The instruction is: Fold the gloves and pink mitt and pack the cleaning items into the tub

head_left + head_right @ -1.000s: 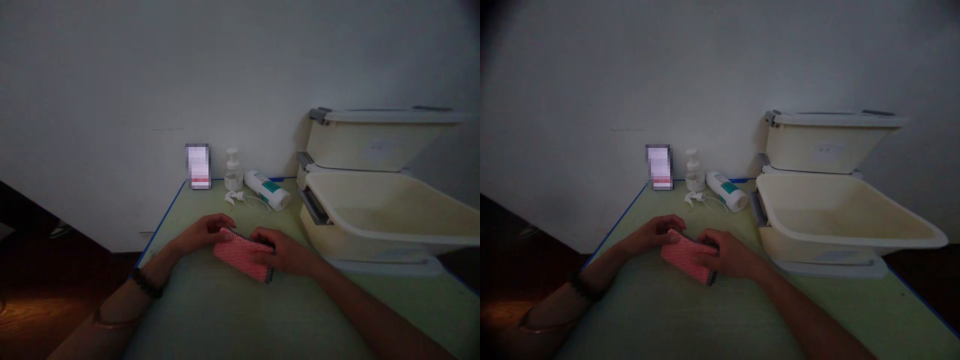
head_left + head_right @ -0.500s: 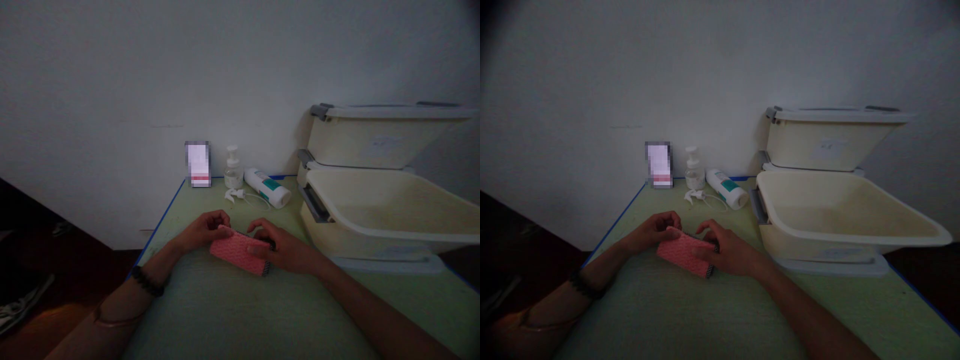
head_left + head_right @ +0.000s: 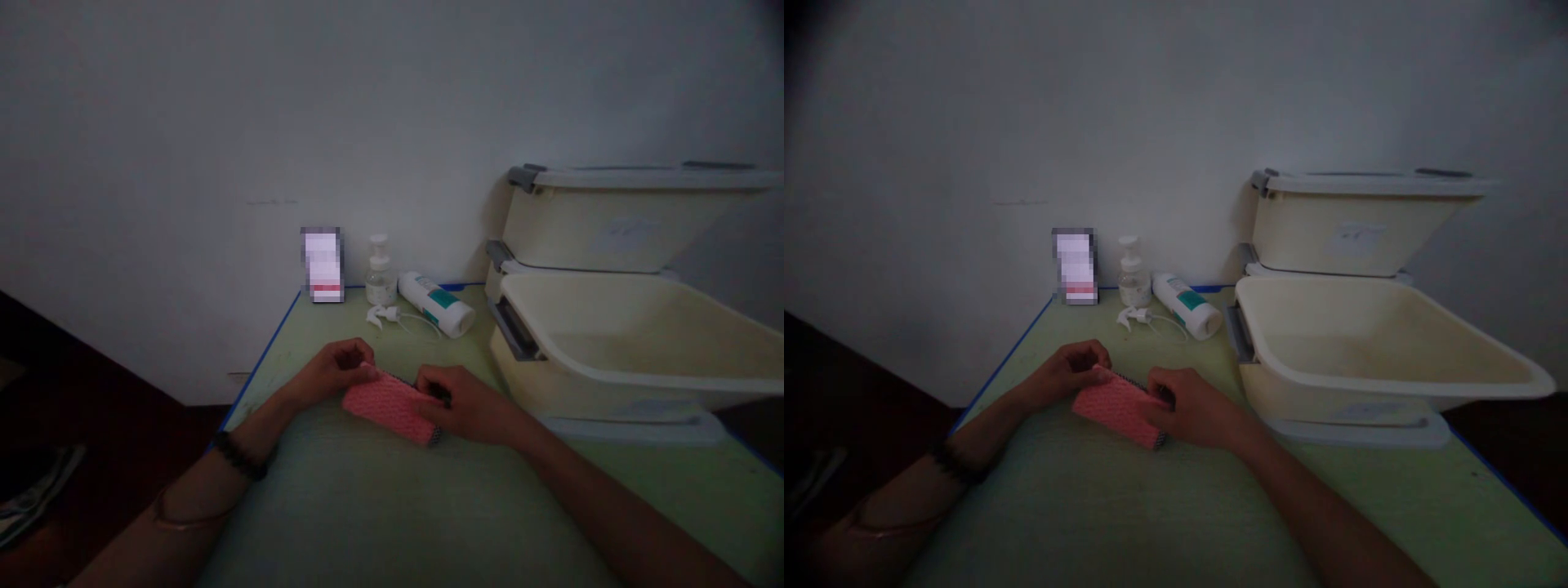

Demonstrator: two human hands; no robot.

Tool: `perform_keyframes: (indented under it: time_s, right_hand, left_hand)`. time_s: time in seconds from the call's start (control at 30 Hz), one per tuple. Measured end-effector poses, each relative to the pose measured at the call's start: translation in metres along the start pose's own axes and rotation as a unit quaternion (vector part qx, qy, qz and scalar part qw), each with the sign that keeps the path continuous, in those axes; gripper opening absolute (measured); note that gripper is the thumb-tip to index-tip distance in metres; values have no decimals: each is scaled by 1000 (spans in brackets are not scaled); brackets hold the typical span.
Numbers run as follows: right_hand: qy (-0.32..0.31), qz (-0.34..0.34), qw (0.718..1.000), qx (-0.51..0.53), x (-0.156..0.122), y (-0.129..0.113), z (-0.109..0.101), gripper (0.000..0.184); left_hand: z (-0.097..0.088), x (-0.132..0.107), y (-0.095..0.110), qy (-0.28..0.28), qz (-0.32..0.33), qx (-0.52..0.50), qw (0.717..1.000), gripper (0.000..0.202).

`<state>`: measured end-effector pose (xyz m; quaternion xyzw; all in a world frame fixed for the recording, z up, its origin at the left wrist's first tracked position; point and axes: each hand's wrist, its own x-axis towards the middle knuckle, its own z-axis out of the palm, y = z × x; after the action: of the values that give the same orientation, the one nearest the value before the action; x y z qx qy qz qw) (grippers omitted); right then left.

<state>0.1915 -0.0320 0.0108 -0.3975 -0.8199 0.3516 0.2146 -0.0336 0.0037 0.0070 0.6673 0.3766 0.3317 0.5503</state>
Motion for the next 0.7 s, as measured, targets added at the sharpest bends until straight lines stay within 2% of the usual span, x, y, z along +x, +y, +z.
perform_keyframes:
  time_s: [0.07,0.17,0.33,0.4,0.47,0.57,0.7]
  right_hand:
    - [3,11,1000,22,0,-2,1,10]
    - [-7,10,999,46,0,-6,1,28]
    - [1,-41,999,-26,-1,-16,0,17]
    - [-19,-30,999,-25,-3,-22,-4,15]
    - [-25,-14,999,-19,-7,-30,-12,13]
    - [11,-2,1000,-9,-21,-46,-31,13]
    - [39,20,999,-17,-48,-67,-62,15]
  left_hand:
    - [0,-1,1,-6,-7,0,1000,25]
    - [2,-3,4,-7,-7,-2,1000,22]
    - [11,-13,19,-31,27,51,998,16]
    - [18,-14,28,-9,50,72,996,17]
    - [26,-13,39,37,79,80,993,20]
    - [38,-9,59,80,115,60,988,23]
    - [54,-3,92,43,136,32,989,22]
